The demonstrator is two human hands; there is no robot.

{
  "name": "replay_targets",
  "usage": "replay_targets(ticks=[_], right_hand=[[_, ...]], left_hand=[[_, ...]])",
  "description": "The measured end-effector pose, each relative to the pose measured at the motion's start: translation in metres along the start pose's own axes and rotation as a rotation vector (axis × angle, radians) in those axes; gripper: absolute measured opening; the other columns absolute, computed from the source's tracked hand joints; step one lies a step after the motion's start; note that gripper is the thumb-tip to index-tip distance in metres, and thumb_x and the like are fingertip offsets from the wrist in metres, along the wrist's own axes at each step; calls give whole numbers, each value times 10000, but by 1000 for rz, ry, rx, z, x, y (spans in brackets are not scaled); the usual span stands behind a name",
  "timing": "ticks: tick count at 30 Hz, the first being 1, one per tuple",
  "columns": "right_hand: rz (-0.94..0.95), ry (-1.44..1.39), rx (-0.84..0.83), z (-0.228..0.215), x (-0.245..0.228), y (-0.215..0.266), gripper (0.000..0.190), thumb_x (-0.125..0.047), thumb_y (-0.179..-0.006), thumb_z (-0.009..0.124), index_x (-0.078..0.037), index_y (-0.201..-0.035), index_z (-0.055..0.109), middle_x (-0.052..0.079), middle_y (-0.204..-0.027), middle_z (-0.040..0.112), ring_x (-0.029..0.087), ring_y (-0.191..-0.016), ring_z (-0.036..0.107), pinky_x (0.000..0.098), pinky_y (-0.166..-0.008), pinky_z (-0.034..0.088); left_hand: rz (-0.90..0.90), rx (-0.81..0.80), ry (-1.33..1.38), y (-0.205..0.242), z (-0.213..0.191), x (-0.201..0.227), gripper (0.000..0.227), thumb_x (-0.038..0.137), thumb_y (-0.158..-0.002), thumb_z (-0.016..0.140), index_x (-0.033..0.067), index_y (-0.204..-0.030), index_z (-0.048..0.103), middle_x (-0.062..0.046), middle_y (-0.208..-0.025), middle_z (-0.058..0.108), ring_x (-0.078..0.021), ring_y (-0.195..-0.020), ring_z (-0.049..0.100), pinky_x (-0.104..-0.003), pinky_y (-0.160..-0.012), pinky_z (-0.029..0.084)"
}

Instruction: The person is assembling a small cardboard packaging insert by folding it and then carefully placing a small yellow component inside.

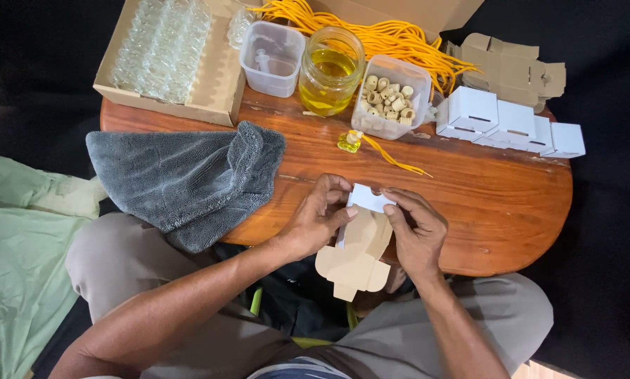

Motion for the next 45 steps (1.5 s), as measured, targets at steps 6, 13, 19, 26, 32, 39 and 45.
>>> replay_targets(ticks=[6,13,19,26,32,39,45], right_hand=[[127,-33,9,1,-3,-1,242,-17,-937,733,16,-1176,746,129,-931,729,112,-843,581,346,-724,535],[270,-89,-6,1,11,2,235,8,-927,730,4,-1162,749,51,-797,675,68,-721,500,256,-603,462],[343,-126,-52,-4,29,5,201,5,-932,721,-8,-1133,731,70,-891,750,71,-794,571,257,-693,505],[265,66,-64,2,4,4,145,32,-914,721,-37,-1033,765,114,-930,809,22,-798,535,263,-654,511],[283,-254,25,16,2,3,349,-131,-1085,439,24,-1381,544,222,-1351,666,308,-1258,618,462,-1081,485],[288,-167,41,13,26,17,321,-113,-1066,517,11,-1336,636,216,-1314,686,280,-1277,578,435,-1107,453],[278,-102,-150,13,14,9,583,-21,-936,669,-18,-1496,506,229,-1418,613,304,-1342,520,477,-1151,403]], left_hand=[[-5,-29,-23,3,2,12,437,64,-979,637,39,-1374,453,-233,-1099,686,-283,-949,651,-424,-756,600],[-21,-53,-40,-2,0,-3,414,78,-980,640,51,-1377,526,-209,-1089,698,-255,-896,643,-415,-710,609],[-84,-51,6,-2,2,-9,392,77,-994,605,66,-1380,540,-174,-1097,665,-227,-880,617,-409,-668,627],[-23,-41,-83,1,5,-3,356,9,-987,581,54,-1337,629,-206,-1063,677,-253,-885,639,-438,-677,621],[-17,44,-25,-4,3,0,348,38,-982,611,68,-1329,634,-140,-999,696,-177,-822,636,-364,-645,622],[22,96,-58,0,0,-3,351,37,-972,634,80,-1320,647,-168,-1007,713,-217,-823,669,-419,-664,630],[75,99,-52,-2,2,-5,367,23,-964,640,68,-1328,618,-197,-1032,699,-265,-892,692,-468,-714,634]])
Point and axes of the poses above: each hand's wrist, its own y-axis away from the middle knuckle, its own z-axis out of the palm, x = y × z, the point moved 6 cm from there along -y, towards the middle knuckle
